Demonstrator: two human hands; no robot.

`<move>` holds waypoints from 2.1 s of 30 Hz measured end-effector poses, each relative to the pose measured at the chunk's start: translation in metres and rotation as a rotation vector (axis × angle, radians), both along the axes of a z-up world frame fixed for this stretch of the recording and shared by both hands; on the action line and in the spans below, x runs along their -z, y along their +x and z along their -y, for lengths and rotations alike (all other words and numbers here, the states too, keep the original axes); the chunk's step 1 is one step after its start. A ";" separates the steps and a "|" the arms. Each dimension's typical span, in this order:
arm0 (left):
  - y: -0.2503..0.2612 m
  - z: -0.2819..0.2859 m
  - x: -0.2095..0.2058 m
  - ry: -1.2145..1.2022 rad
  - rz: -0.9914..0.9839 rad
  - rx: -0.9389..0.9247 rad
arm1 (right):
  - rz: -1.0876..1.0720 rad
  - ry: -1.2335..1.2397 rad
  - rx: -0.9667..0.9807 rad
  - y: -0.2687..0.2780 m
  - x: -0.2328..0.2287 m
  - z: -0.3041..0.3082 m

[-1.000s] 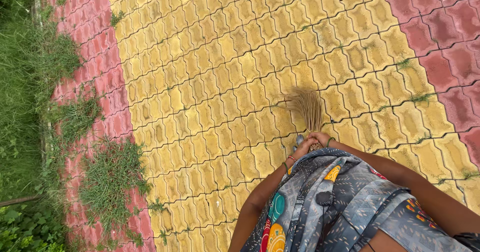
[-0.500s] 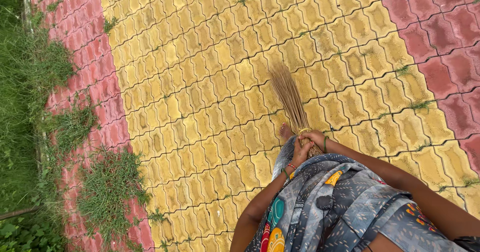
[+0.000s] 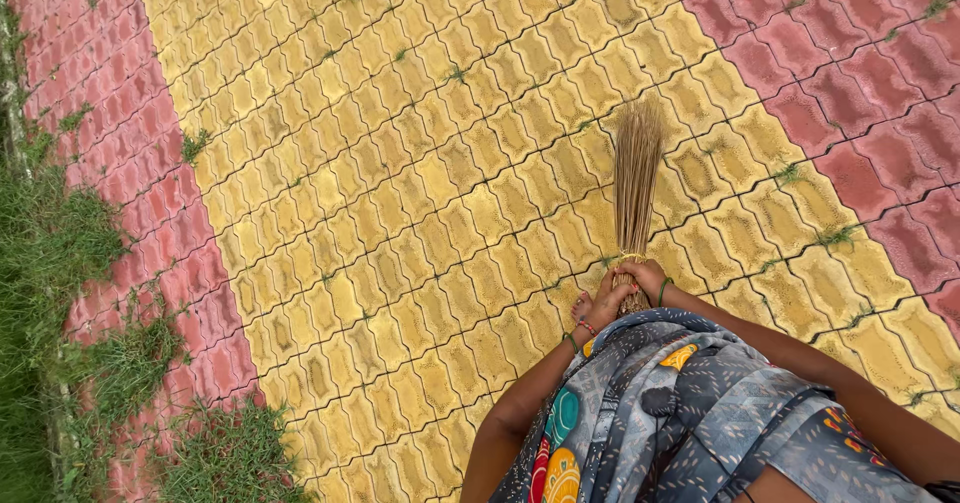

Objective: The person sweeps an outdoor pathway made of yellow and red interlocking pavers using a handheld broom made of sticks.

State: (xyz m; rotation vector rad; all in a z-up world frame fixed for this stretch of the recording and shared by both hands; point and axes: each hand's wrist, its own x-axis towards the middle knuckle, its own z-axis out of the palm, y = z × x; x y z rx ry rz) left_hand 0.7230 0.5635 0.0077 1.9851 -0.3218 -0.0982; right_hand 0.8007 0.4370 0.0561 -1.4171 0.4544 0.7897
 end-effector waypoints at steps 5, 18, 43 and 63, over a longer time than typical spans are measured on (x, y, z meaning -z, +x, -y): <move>0.037 -0.023 -0.028 -0.468 -0.552 -0.313 | -0.008 0.033 -0.134 0.043 0.004 -0.036; 0.090 -0.035 -0.013 -0.719 -0.718 -0.029 | -0.128 0.017 0.109 0.054 0.090 -0.033; 0.251 -0.038 0.022 0.046 0.170 0.156 | -0.080 -0.184 -0.088 0.228 0.071 -0.028; 0.458 -0.081 0.032 -0.414 -0.472 0.123 | -0.095 0.029 0.011 0.416 0.073 -0.080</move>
